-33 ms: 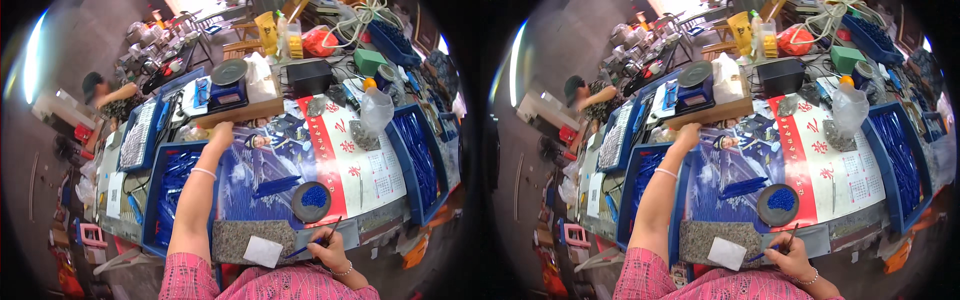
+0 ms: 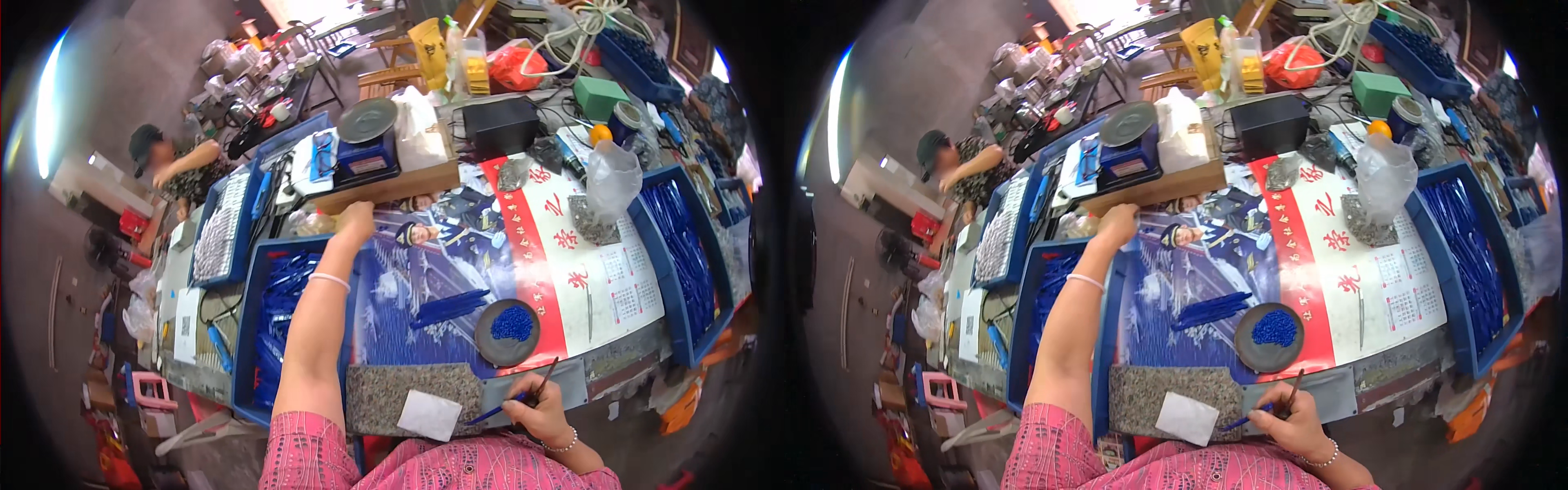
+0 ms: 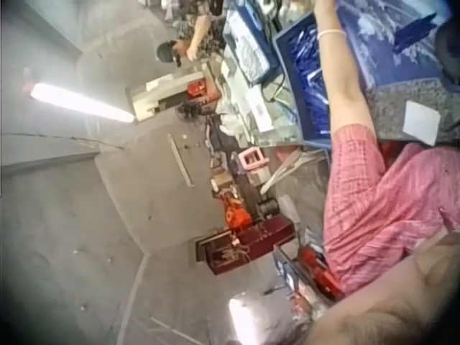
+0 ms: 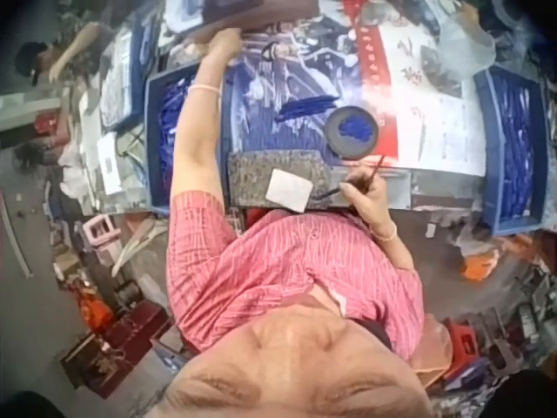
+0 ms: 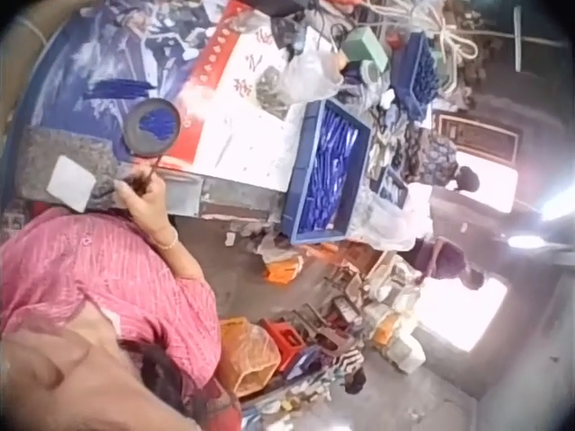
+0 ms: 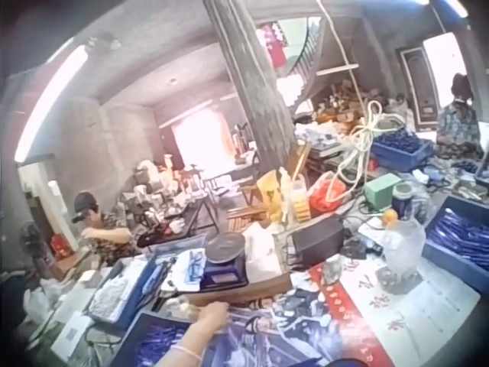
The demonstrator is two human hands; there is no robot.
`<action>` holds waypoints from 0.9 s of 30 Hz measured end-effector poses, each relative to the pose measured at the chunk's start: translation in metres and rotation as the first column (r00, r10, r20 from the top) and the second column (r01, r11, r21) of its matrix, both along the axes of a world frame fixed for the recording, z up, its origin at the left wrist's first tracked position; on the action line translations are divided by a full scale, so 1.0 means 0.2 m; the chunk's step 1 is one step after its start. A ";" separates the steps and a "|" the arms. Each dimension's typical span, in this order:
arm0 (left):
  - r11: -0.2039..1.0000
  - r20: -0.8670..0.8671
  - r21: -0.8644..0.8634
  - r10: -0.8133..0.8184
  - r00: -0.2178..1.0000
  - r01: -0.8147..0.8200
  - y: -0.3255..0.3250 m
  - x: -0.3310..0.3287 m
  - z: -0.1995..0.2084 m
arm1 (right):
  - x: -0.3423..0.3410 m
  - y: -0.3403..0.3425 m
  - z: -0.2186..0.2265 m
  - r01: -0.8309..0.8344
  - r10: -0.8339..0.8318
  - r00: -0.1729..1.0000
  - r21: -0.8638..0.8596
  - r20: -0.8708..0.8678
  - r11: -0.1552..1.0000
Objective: The worker is assembling small blue pen-like components and beads onto cards at a factory workstation.
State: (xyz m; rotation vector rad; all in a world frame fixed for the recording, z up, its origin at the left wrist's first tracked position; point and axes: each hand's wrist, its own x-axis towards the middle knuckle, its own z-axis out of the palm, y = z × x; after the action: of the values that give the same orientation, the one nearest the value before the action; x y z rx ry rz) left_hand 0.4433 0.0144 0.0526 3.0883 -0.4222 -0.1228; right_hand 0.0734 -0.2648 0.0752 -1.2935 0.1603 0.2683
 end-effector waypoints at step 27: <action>0.947 0.278 -0.155 -0.231 0.932 0.281 0.01 -0.20 0.22 | -0.10 0.11 0.10 0.049 -0.049 0.997 0.004 0.052 0.999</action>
State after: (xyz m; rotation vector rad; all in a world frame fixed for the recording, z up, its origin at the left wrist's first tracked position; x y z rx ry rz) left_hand 0.4035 0.0161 0.0961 2.8489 -0.7969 0.3020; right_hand 0.0530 -0.2428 0.0951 -1.2909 0.1469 0.1929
